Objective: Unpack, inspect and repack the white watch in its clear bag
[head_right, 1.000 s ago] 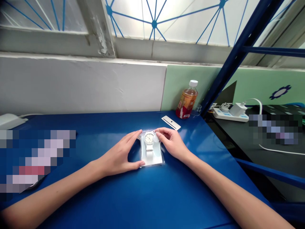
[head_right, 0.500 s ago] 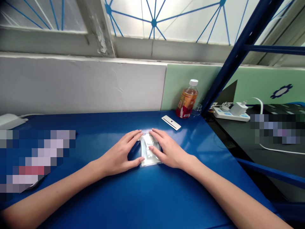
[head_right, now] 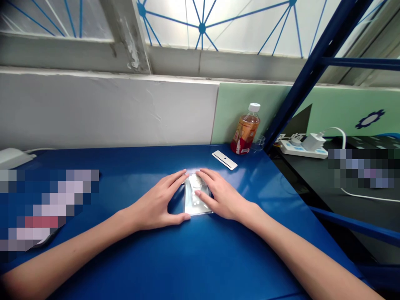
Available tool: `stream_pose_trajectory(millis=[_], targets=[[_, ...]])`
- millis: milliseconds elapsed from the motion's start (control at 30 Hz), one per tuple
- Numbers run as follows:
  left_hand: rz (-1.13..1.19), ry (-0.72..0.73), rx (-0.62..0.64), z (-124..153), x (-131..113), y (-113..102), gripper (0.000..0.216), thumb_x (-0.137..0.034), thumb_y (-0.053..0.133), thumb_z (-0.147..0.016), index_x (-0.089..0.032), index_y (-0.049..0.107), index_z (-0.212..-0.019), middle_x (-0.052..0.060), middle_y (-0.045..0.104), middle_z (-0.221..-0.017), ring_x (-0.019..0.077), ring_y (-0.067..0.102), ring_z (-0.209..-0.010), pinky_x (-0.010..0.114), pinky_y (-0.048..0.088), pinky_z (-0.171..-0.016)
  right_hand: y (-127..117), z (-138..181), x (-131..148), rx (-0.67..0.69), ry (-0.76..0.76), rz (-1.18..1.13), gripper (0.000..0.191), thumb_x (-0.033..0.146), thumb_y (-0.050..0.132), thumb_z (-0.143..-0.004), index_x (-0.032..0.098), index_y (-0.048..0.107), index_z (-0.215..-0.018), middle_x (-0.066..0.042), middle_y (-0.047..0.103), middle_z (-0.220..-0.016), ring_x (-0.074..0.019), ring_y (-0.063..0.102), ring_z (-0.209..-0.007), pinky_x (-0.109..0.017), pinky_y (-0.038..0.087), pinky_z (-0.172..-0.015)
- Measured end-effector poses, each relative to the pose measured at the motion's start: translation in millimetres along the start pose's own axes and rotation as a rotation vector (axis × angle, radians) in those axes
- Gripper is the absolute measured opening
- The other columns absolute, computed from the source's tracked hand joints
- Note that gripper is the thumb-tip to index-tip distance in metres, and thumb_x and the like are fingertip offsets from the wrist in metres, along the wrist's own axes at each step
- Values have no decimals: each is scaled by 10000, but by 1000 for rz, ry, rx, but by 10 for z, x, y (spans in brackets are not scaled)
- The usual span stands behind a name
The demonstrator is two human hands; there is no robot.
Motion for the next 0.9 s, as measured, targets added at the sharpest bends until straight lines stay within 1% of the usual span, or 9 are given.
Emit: stream_pose_trajectory(millis=[133,367,467,567,667,733,800,900], targets=[[-18,-10,14,-3,0,9,955,-618,657,-784,-111,290,-1506,234,317,-1537,386,319,-1408,535,350,-1107,-1,0,3,-3,-5,-1,552,429,455,-975,184,393,-1466,-175,451,-1471,-303,411,-1376,-519,378,-1119],[-17,-19,10,-4,2,16,940,-621,658,-783,-132,304,-1504,222,329,-1534,383,324,-1405,534,344,-1111,-16,-3,40,10,21,6,553,434,440,-979,144,413,-1449,-188,444,-1474,-300,404,-1381,-502,368,-1128],[-31,-14,10,-4,3,18,938,-616,656,-788,-117,307,-1501,227,337,-1526,370,327,-1404,519,336,-1122,-16,-2,52,24,29,13,580,429,450,-973,117,391,-1458,-201,414,-1493,-300,379,-1397,-503,355,-1136],[-20,-7,-11,-8,3,16,931,-603,674,-775,-129,317,-1493,223,369,-1507,373,348,-1390,531,343,-1115,-17,2,44,30,10,14,601,429,477,-961,134,366,-1473,-195,407,-1501,-306,371,-1403,-517,349,-1137],[5,-6,-28,-10,-2,12,929,-589,687,-762,-127,326,-1483,228,387,-1494,389,364,-1377,547,351,-1108,-26,1,17,21,7,7,647,443,515,-941,147,334,-1487,-199,440,-1478,-321,414,-1374,-533,376,-1114],[2,-2,-30,-7,-7,10,921,-574,683,-767,-114,325,-1480,235,374,-1501,392,353,-1383,545,350,-1111,-38,-4,0,7,15,3,652,442,528,-934,136,343,-1478,-203,471,-1451,-321,446,-1347,-524,398,-1097],[-6,9,-37,0,-11,10,874,-524,666,-792,-115,319,-1482,229,351,-1518,388,331,-1399,540,348,-1115,-55,-13,-11,-21,19,1,608,434,524,-938,155,381,-1459,-186,510,-1416,-312,478,-1316,-509,419,-1079],[-10,30,-55,8,-12,12,766,-402,619,-838,-141,310,-1488,204,338,-1533,374,308,-1415,537,346,-1120,-91,-29,-31,-90,48,25,515,427,541,-928,207,484,-1390,-155,594,-1306,-308,556,-1215,-494,467,-1016]])
Point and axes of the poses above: each hand's wrist, its own z-axis away from the middle knuckle, its own y-axis out of the palm, x = y × z, the point moved 3 cm from there along -z, towards the middle knuckle
